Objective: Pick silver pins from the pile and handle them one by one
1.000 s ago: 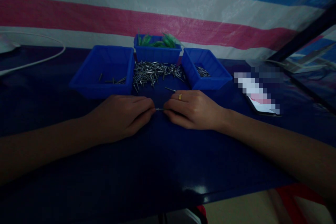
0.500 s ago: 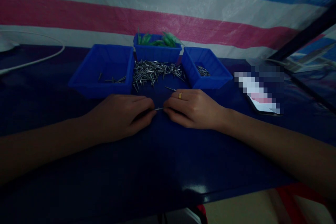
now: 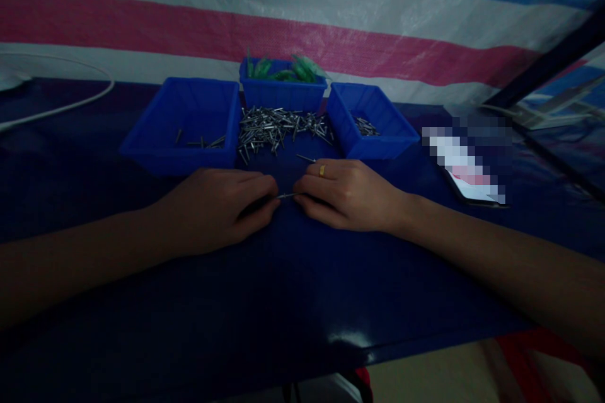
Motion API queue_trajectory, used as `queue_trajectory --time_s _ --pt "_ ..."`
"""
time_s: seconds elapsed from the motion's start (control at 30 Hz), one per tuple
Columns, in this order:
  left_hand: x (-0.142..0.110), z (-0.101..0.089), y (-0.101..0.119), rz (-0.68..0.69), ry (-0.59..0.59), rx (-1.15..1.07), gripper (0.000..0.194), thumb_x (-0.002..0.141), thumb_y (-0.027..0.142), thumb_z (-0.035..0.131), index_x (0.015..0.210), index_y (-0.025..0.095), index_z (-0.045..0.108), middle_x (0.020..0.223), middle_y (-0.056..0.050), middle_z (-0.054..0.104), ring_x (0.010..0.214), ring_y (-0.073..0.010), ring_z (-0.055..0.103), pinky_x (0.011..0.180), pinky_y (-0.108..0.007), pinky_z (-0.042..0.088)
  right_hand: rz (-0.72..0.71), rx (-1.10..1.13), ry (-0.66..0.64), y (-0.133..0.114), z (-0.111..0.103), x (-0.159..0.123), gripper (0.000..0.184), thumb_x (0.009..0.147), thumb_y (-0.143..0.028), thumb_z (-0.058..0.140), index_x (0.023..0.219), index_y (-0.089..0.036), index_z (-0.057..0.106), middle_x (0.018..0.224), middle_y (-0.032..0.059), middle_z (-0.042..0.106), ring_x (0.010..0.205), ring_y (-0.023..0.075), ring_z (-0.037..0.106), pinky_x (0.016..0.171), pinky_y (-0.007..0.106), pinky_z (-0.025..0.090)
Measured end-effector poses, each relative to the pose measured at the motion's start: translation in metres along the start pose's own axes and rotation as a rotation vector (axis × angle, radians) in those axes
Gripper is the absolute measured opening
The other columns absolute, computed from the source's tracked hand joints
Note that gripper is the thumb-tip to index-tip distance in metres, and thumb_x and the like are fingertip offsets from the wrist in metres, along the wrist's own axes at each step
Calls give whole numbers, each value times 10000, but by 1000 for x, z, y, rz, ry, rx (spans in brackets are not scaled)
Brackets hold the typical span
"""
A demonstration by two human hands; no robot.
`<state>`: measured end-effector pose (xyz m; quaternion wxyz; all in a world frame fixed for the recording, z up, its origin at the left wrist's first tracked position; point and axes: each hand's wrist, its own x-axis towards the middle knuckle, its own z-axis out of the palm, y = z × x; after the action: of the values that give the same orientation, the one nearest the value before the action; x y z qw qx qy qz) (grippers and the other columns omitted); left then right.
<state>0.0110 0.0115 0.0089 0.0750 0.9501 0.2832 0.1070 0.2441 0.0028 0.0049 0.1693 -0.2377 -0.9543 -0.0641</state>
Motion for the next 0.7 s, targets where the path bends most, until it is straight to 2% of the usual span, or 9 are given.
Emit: queue_trajectory --time_s 0.27,0.5,0.7 --pt "1 -1 1 14 -8 -13 290 954 314 338 742 195 495 629 8 545 562 -126 523 543 -252 348 11 29 -19 0 0 0 300 1006 -243 380 884 -119 624 744 37 565 677 146 493 664 266 374" --pt "1 -1 0 -14 -43 -30 270 942 320 350 784 196 531 664 0 581 599 -132 551 568 -253 365 32 68 -52 0 -1 0 275 1002 -238 377 918 -122 612 774 43 566 697 150 492 667 270 370" --pt "0 -1 -1 0 -28 -37 264 945 313 365 752 199 504 650 7 569 577 -129 538 559 -254 356 28 76 -41 0 -1 1 272 998 -231 382 914 -114 613 766 45 557 694 153 484 657 274 367"
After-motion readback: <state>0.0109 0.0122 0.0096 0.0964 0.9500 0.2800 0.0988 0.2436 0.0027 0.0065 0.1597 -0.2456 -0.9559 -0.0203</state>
